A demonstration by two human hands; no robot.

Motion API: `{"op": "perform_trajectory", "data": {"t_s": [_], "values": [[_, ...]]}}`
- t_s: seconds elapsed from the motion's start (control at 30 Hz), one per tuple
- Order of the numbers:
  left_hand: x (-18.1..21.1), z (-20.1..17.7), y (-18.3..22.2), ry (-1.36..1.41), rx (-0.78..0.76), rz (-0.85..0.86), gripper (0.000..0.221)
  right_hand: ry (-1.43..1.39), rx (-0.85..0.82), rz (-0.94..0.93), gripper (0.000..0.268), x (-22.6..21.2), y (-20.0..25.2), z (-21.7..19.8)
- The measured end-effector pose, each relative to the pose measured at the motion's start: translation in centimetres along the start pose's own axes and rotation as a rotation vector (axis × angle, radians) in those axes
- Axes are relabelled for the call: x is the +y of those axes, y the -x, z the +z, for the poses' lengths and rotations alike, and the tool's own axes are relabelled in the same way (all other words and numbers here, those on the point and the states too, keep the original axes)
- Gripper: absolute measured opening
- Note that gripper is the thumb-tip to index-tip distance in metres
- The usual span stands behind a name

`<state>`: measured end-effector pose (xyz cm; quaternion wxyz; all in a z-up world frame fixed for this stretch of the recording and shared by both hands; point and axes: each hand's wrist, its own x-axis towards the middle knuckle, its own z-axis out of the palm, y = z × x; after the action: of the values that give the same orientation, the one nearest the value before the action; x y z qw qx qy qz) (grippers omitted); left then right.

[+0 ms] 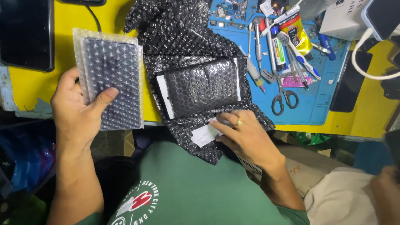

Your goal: Unwrapping and inspecting mobile phone replacement parts from bubble wrap on a repair bench.

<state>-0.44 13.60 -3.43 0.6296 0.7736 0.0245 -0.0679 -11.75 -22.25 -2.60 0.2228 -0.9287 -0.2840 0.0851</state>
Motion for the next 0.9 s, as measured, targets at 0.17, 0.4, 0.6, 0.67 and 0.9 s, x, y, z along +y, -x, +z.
{"op": "perform_trajectory", "data": {"t_s": [0.17,0.4,0.6,0.67,0.9], "values": [[0.4,1.2,0.5,0.237,0.040,-0.107,0.043,-0.006,0.039,0.058,0.037,0.6,0.3,0.6],[2.6,8.5,0.4,0.657,-0.264,-0.219,0.040,-0.561,0.440,0.316,0.024,0.9,1.4,0.0],[4.5,17.2,1.2,0.790,-0.461,-0.186,0.028,-0.881,0.825,0.662,0.010,0.3,0.9,1.8],[4.0,18.4,0.9,0.744,-0.510,-0.178,0.029,-0.838,0.844,0.585,0.012,-1.1,0.4,0.4],[4.0,20.4,1.3,0.473,-0.668,-0.018,0.038,-1.022,0.808,0.655,0.025,-0.7,1.0,-0.8]]}}
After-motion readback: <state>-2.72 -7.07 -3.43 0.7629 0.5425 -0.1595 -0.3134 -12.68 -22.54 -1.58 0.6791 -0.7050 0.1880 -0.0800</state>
